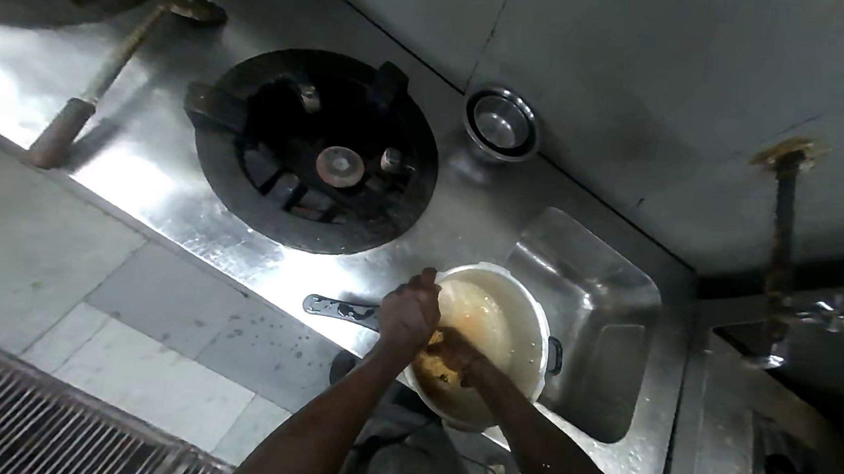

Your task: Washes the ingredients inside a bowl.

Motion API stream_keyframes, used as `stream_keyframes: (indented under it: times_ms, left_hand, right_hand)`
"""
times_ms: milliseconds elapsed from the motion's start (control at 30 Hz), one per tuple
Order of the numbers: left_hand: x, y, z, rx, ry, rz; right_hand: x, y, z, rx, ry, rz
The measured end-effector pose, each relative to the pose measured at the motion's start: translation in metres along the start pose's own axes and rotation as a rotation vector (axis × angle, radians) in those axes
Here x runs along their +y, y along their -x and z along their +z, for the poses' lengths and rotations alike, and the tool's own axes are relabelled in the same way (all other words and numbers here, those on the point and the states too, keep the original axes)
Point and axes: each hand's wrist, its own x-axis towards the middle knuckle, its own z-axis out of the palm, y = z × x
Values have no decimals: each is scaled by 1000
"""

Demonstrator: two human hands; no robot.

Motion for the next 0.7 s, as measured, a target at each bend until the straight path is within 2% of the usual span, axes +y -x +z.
stream_keyframes:
  times_ms: [133, 233, 367, 467, 567, 700]
  left_hand:
    - [0, 0, -2, 1, 3, 13]
    - [1, 0, -3, -14, 2, 7]
    - [0, -1, -2, 1, -5, 12]
    - [0, -2, 2, 28, -3, 21]
    - [2, -3, -1, 0, -7, 5]
    - [2, -3, -1, -6, -20, 6]
  right_hand:
    - [-6, 10, -10, 206, -41, 83]
    - [2, 8, -26, 250, 8, 74]
    - [15, -1, -48, 314, 262, -9]
    - [23, -18, -52, 383, 268, 69]
    - [21, -41, -43, 354, 198, 125]
    - [-10, -42, -15, 154, 428, 49]
